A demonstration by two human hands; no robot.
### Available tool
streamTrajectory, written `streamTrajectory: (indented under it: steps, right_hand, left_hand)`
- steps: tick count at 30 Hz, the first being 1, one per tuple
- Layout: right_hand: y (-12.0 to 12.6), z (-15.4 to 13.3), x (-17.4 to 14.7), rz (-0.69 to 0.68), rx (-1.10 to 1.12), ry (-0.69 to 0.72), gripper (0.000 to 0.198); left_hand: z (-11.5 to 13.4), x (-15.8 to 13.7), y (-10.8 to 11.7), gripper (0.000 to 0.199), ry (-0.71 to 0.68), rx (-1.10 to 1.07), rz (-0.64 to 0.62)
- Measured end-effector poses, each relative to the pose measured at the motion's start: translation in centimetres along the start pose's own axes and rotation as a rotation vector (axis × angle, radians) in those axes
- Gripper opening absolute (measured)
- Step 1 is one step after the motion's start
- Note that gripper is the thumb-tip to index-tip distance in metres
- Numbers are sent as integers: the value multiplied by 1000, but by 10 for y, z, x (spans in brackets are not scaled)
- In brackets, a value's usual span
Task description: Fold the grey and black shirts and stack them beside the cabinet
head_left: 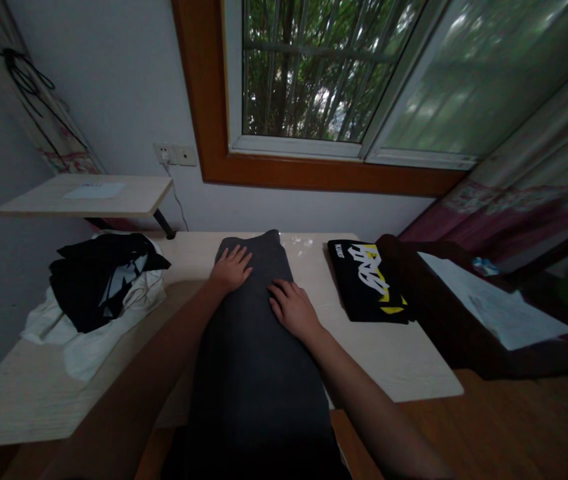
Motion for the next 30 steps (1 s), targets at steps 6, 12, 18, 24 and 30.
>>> streamTrajectory:
  steps: [6, 12, 18, 24, 30]
  right_hand:
    - [-13, 0, 57, 64, 38, 6, 41]
    - [-59, 12, 122, -122, 15, 12, 49]
    - [-83, 50, 146, -276, -28, -111, 58]
    - [-91, 81, 147, -324, -71, -228, 62]
    - [-91, 92, 141, -266, -99, -325, 68]
  left_hand:
    - [-1, -5, -9, 56, 24, 13, 9]
    - [-4, -6, -5, 56, 63, -1, 25]
    - [-26, -6, -3, 58, 285, -8, 30]
    - [-43, -8, 0, 64, 426, -25, -15]
    - [-62, -11, -1, 68, 496, -59, -33]
Point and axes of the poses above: each hand's wrist, its own x-axis towards the middle knuckle, its own y-axis out of the back of the hand, z = x × y, the point moved 6 cm from there along x, towards the middle knuckle, and after that the axes turned 9 degrees about -x, right-handed, at the moved point
